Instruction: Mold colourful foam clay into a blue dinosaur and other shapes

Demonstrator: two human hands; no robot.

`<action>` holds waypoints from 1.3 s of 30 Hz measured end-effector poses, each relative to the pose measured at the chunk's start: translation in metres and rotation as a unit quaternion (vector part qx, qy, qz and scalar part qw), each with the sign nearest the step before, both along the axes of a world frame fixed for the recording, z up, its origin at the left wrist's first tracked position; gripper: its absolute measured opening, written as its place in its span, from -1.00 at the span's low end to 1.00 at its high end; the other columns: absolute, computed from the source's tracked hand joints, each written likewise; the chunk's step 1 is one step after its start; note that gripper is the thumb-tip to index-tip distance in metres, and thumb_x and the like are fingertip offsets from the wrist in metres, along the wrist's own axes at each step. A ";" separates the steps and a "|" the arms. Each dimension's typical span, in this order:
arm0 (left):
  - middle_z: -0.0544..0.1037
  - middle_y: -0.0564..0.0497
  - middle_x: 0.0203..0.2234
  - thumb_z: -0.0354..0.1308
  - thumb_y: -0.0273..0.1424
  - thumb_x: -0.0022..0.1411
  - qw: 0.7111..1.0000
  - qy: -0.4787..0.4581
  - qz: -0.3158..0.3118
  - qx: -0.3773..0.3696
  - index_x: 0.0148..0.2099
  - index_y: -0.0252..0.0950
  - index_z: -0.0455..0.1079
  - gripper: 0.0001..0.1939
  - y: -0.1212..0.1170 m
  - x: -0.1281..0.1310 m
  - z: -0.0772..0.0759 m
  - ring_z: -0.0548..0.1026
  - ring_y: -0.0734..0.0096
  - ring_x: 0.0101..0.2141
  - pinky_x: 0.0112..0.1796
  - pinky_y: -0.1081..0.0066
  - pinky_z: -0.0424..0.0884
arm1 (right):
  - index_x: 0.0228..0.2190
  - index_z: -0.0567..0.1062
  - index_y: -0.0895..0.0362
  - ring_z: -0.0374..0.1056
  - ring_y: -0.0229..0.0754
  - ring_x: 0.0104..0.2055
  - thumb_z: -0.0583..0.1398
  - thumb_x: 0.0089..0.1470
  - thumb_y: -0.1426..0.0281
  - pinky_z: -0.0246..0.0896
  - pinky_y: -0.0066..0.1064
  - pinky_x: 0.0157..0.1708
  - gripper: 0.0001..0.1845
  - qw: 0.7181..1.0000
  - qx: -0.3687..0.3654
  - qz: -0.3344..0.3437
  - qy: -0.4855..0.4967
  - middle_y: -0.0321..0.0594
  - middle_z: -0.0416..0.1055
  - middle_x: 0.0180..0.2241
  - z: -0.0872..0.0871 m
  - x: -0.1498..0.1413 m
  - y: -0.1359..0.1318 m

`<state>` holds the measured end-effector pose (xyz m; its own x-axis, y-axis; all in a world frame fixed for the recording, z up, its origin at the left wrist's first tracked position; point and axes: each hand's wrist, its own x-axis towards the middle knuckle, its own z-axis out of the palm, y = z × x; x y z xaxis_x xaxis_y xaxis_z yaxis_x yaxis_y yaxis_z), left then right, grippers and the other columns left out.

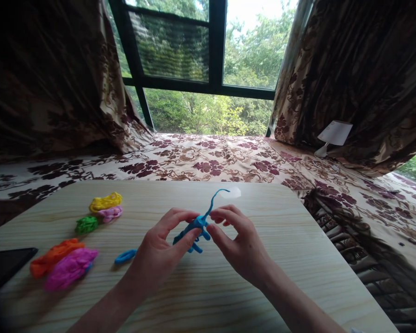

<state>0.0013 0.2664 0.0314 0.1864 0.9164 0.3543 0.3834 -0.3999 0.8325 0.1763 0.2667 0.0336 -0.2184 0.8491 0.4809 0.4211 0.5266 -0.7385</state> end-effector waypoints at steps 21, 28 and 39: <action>0.47 -0.02 -0.16 0.09 -0.43 0.13 0.977 0.176 0.000 0.119 0.01 -0.23 0.25 -0.64 -0.019 -0.007 0.009 0.37 0.29 -0.11 0.08 0.17 0.06 | -0.03 0.36 -0.03 0.27 0.01 -0.01 0.23 -0.05 0.41 0.07 -0.03 -0.01 -0.51 0.911 0.294 0.033 -0.287 -0.26 0.45 -0.11 -0.020 0.008 0.007; 0.28 -0.10 0.09 0.02 -0.34 0.19 0.916 0.253 0.280 0.139 0.17 -0.17 0.07 -0.52 -0.076 -0.099 0.025 0.15 0.18 0.13 0.14 0.07 -0.05 | -0.11 0.42 -0.09 0.36 0.04 -0.13 0.23 -0.06 0.31 0.20 -0.06 -0.13 -0.61 0.924 0.308 -0.032 -0.223 -0.16 0.48 -0.22 -0.024 0.018 0.015; 0.37 -0.22 0.00 -0.04 -0.22 0.20 0.767 0.448 0.458 0.026 0.17 -0.31 0.06 -0.48 -0.131 -0.212 -0.020 0.25 0.07 0.05 0.06 -0.02 0.00 | -0.14 0.42 -0.18 0.40 0.04 -0.15 0.23 -0.07 0.26 0.28 -0.10 -0.15 -0.63 0.933 0.292 -0.077 -0.194 -0.15 0.47 -0.21 -0.032 0.024 0.022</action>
